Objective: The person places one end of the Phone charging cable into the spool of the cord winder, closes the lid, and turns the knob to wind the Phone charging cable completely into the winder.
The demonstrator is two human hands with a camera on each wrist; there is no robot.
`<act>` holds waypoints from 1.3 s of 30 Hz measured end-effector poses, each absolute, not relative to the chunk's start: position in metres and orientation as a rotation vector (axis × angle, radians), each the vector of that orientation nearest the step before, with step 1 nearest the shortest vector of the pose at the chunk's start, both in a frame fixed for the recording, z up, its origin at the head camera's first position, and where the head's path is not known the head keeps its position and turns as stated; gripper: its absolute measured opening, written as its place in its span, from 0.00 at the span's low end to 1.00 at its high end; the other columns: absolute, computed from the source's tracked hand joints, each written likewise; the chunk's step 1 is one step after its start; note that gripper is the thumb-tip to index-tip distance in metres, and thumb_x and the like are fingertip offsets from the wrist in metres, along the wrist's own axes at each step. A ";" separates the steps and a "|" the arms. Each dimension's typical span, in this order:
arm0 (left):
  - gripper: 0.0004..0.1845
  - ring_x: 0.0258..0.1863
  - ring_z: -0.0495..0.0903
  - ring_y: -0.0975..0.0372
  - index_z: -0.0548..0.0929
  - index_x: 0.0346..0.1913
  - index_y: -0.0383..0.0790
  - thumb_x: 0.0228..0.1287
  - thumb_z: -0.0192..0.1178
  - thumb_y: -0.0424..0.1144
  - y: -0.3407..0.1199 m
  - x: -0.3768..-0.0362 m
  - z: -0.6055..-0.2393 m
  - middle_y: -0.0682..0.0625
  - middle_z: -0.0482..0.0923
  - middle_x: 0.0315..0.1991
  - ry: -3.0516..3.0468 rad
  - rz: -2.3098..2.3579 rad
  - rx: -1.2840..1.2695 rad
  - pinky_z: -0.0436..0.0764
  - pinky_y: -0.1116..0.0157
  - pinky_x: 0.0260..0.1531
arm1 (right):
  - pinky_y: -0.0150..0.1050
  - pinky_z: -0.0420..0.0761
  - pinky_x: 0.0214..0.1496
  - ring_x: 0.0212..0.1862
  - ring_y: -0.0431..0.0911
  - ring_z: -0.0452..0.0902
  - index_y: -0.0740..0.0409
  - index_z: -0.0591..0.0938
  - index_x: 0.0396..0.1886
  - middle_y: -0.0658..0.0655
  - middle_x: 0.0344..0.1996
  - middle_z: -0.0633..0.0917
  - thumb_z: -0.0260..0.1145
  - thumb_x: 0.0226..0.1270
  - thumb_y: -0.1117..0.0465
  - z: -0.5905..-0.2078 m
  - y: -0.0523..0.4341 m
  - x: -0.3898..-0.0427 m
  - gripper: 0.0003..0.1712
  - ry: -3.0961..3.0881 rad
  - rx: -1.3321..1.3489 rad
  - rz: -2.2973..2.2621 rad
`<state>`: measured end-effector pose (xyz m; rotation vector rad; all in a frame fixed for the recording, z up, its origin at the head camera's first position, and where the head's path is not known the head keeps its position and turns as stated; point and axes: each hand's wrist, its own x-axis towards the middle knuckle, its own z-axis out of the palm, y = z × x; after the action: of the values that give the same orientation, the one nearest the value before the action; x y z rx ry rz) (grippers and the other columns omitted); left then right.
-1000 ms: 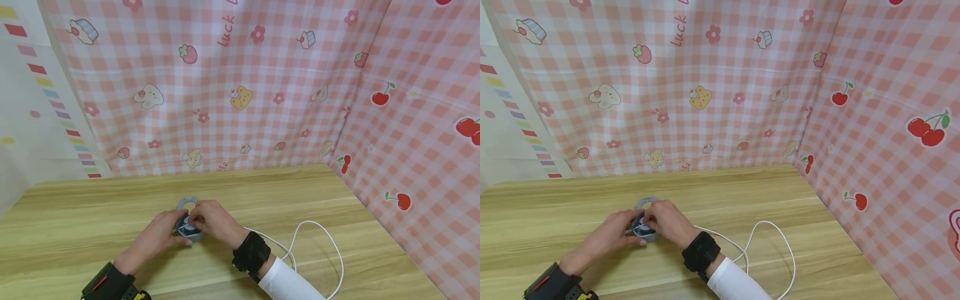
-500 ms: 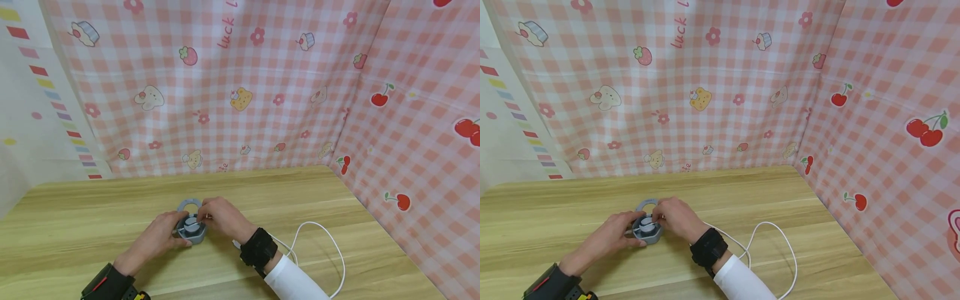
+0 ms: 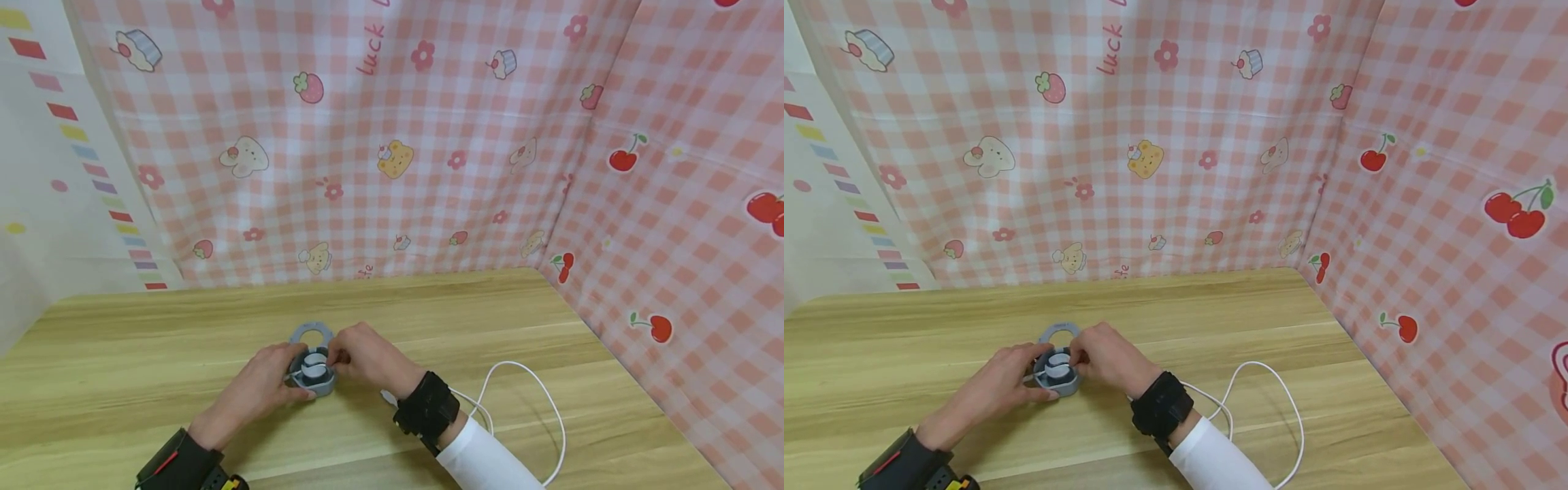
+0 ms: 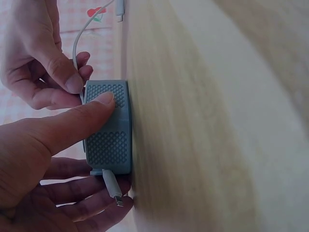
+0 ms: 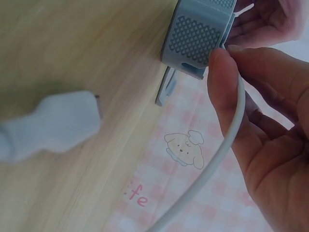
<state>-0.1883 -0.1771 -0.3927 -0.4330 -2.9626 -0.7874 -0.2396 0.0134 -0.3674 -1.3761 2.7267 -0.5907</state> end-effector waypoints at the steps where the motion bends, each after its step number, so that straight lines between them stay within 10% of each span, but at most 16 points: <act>1: 0.26 0.42 0.81 0.60 0.80 0.44 0.41 0.40 0.78 0.42 -0.177 -0.188 -0.392 0.51 0.82 0.39 -2.964 -0.790 -0.429 0.81 0.57 0.44 | 0.18 0.73 0.32 0.29 0.30 0.76 0.55 0.87 0.29 0.47 0.27 0.86 0.70 0.58 0.68 -0.367 0.013 -0.239 0.04 2.724 -1.366 -0.596; 39: 0.30 0.43 0.81 0.60 0.80 0.49 0.38 0.38 0.79 0.39 -0.178 -0.186 -0.393 0.48 0.82 0.41 -2.958 -0.836 -0.465 0.82 0.58 0.45 | 0.21 0.73 0.31 0.28 0.32 0.73 0.54 0.79 0.28 0.46 0.24 0.82 0.72 0.53 0.72 -0.384 0.021 -0.253 0.11 2.708 -1.326 -0.646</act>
<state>-0.1865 -0.1777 -0.3934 -0.4654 -2.9582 -0.8364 -0.2526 0.0213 -0.3839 -1.3263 2.7075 -0.6460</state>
